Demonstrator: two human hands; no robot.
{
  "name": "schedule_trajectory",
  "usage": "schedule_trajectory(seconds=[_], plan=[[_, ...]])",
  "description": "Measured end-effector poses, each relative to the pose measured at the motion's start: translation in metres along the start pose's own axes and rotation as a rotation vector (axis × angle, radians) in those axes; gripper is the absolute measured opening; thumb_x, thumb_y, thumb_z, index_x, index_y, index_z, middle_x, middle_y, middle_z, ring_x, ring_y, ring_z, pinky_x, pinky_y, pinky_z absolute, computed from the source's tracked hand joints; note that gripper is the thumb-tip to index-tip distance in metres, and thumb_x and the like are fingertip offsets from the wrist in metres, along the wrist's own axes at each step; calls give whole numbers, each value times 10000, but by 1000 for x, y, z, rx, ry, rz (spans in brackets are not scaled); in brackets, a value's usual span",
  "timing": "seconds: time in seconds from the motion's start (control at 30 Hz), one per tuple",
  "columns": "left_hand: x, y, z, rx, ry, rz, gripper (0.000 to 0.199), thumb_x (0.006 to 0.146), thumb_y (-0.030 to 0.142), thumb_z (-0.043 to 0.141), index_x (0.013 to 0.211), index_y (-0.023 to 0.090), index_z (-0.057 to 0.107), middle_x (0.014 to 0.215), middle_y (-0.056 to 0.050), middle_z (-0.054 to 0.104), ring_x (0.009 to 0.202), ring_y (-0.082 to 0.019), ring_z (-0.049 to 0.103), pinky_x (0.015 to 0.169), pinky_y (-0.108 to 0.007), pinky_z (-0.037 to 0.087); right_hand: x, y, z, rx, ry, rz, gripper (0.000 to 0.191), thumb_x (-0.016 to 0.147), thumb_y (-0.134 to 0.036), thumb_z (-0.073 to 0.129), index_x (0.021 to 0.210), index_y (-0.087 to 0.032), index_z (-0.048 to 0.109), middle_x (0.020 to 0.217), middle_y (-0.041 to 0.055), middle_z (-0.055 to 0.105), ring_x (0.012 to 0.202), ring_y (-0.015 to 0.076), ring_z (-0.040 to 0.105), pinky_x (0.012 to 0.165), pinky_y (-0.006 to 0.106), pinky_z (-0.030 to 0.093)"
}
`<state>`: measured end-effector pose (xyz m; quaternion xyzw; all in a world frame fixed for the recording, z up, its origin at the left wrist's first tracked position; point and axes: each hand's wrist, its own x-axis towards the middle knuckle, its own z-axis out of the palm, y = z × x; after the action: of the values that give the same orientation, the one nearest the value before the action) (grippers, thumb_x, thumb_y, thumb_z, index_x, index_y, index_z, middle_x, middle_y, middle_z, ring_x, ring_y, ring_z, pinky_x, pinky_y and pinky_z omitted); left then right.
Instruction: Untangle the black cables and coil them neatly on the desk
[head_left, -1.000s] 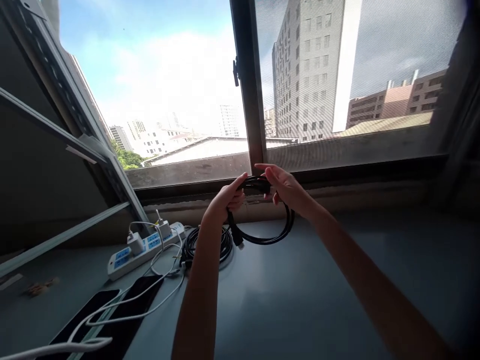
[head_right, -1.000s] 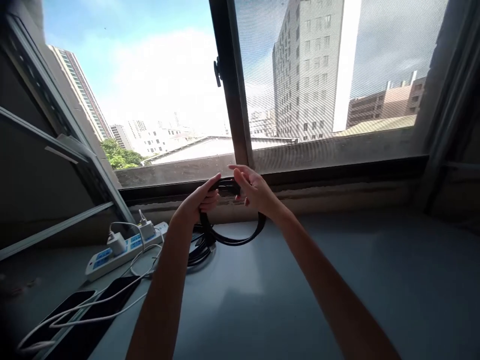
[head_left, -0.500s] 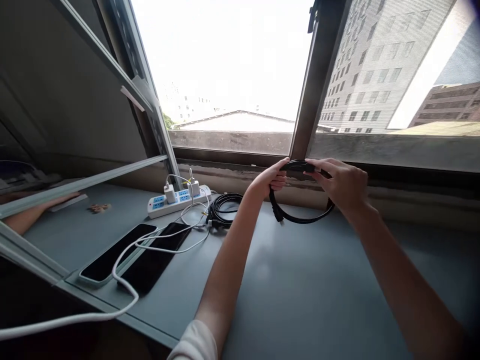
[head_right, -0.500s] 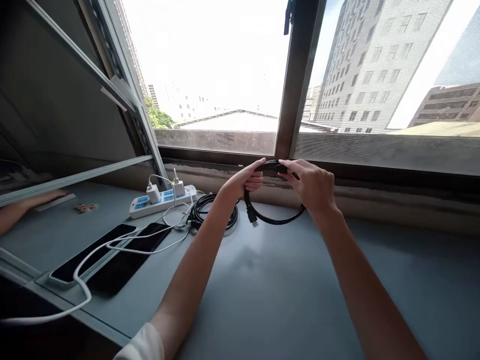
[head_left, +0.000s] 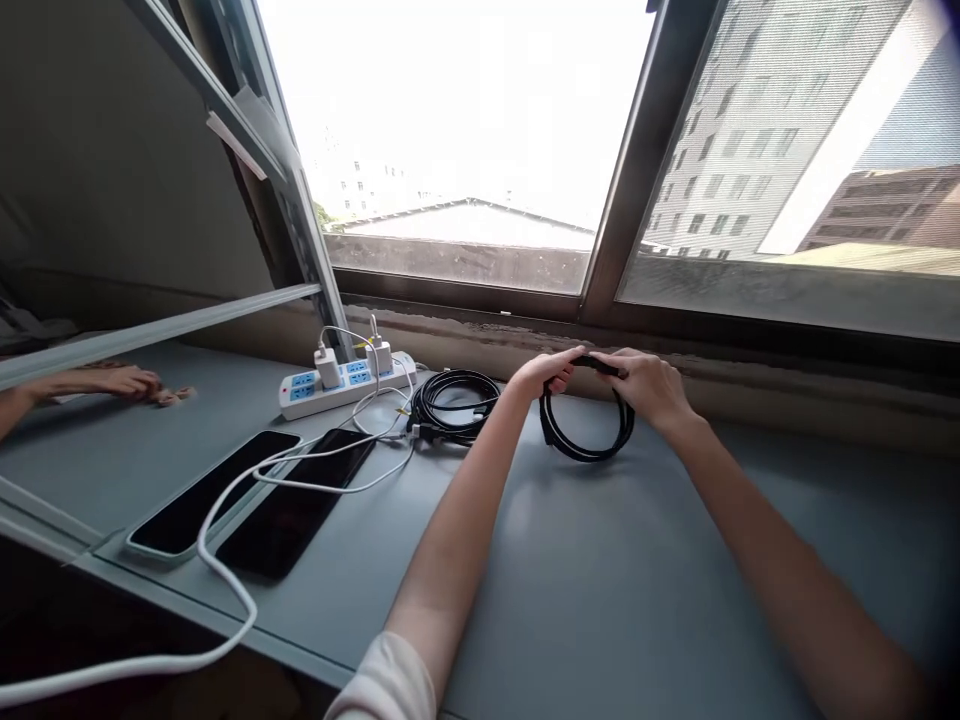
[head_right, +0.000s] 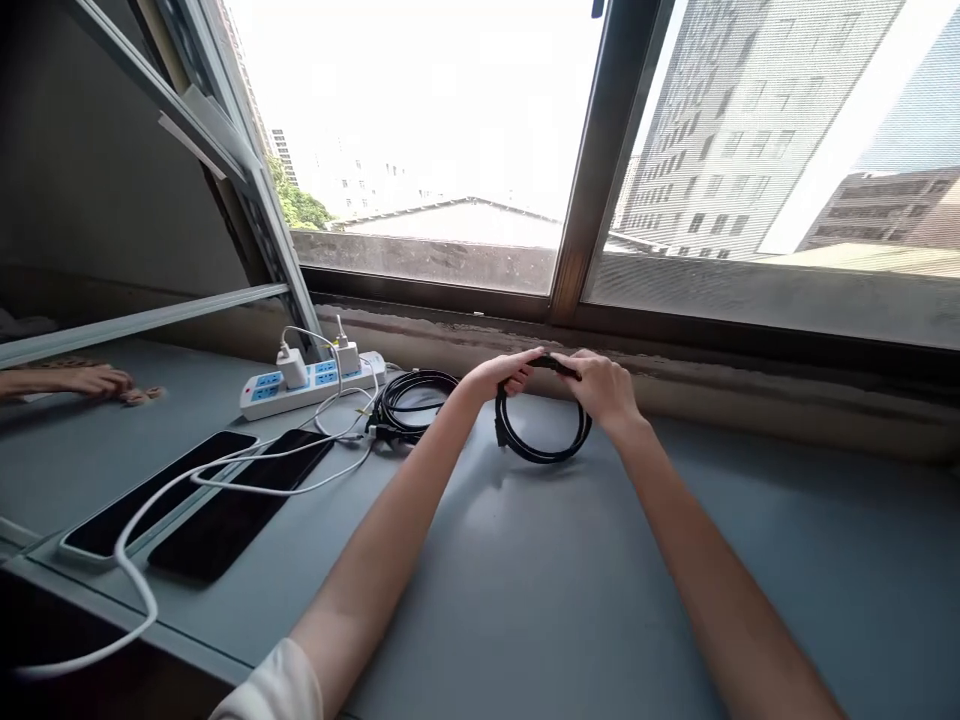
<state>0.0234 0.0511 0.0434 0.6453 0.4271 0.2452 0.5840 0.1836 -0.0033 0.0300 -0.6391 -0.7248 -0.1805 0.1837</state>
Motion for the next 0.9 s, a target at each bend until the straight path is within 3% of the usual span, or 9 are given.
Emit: schedule_trajectory(seconds=[0.13, 0.23, 0.37, 0.47, 0.6, 0.67, 0.77, 0.9], plan=[[9, -10, 12, 325, 161, -81, 293, 798, 320, 632, 627, 110, 519, 602, -27, 507, 533, -103, 495, 465, -205, 399, 0, 9, 10, 1, -175, 59, 283, 914, -171, 735, 1149, -302, 649, 1014, -14, 610, 910, 259, 572, 649, 246, 466], [10, -11, 18, 553, 197, -137, 196, 831, 272, 602, 905, 91, 585, 879, -73, 589, 762, -158, 578, 661, -295, 499, -1, 15, 16, 10, -262, 115, 284, 896, -148, 744, 1123, -299, 666, 1023, -10, 610, 919, 254, 572, 674, 240, 479], [6, -8, 25, 778, 179, -173, 303, 868, 310, 554, 1121, 145, 531, 1115, -90, 543, 965, -208, 559, 808, -396, 494, -2, 19, 18, 29, -342, 191, 269, 870, -139, 771, 1098, -254, 686, 1043, 17, 605, 952, 263, 559, 734, 247, 475], [1, -2, 29, 907, 187, -204, 318, 862, 301, 563, 1137, 146, 527, 1155, -95, 530, 1014, -223, 543, 847, -423, 477, -2, 17, 17, 62, -409, 212, 267, 850, -201, 817, 1085, -237, 696, 997, 40, 620, 938, 275, 567, 745, 251, 469], [-5, 8, 34, 1045, 230, -280, 381, 773, 227, 672, 1098, 63, 558, 1185, -185, 520, 1159, -307, 449, 887, -419, 452, -1, 12, 12, 138, -540, 234, 150, 881, -305, 800, 994, -235, 731, 856, 24, 645, 754, 244, 625, 653, 236, 484], [-6, 9, 36, 1093, 235, -315, 360, 752, 199, 689, 1057, 44, 577, 1151, -202, 539, 1158, -321, 447, 871, -409, 462, -1, 10, 8, 161, -584, 266, 163, 881, -304, 798, 999, -219, 727, 840, 32, 644, 702, 238, 631, 641, 240, 489], [-7, 5, 37, 1143, 241, -337, 305, 829, 258, 609, 1086, 100, 558, 1120, -128, 554, 1032, -248, 538, 834, -413, 485, -1, 10, -1, 170, -635, 344, 199, 852, -255, 820, 993, -159, 718, 822, 75, 637, 695, 261, 631, 642, 263, 505], [-5, -3, 34, 1173, 275, -282, 334, 868, 321, 551, 1146, 139, 517, 1135, -101, 532, 974, -215, 556, 813, -406, 492, 0, 9, -7, 179, -699, 446, 204, 843, -183, 821, 972, -103, 684, 853, 102, 621, 724, 255, 623, 666, 301, 535]])
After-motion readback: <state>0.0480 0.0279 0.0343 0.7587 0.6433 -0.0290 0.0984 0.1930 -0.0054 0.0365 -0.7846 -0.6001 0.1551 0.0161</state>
